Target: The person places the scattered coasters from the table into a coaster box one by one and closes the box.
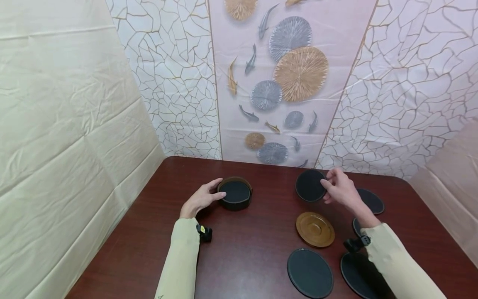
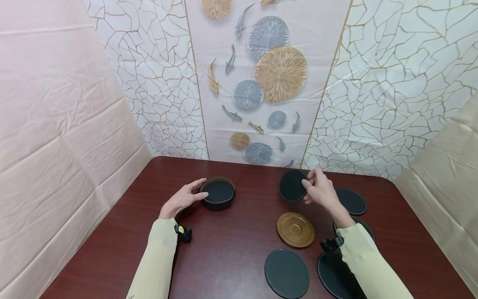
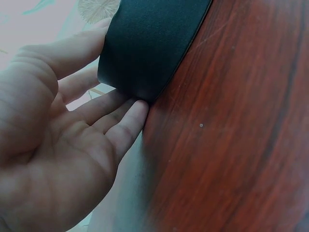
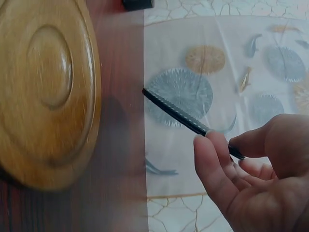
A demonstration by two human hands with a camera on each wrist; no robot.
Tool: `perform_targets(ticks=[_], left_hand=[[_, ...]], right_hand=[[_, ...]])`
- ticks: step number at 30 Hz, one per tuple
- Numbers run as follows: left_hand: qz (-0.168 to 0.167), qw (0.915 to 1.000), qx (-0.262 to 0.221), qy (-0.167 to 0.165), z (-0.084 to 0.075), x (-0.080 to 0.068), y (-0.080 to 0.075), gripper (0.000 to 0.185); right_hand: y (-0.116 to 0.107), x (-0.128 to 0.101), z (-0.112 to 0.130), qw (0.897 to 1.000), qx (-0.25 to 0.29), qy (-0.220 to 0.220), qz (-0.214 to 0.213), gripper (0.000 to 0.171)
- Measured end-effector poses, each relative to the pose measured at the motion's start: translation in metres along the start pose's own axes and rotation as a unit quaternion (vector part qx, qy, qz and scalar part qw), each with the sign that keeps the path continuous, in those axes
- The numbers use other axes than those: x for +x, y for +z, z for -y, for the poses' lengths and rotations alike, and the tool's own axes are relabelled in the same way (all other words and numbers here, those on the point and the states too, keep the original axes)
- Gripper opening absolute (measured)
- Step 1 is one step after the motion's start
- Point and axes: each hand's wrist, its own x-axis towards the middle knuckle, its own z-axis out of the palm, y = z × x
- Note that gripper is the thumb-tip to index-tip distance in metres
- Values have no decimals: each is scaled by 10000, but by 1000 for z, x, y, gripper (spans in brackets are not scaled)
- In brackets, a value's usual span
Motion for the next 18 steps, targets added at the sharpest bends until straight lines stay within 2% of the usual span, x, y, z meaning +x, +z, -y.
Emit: perform_targets(ticks=[8,18], left_hand=[[22,10000,-51,-28,-1,0,0,71],[87,9998,-153,0,-1,1,0,71]], right_hand=[[17,7,10,9997,222,-86,43,31],[39,13,17,9969,775,-113,35,30]])
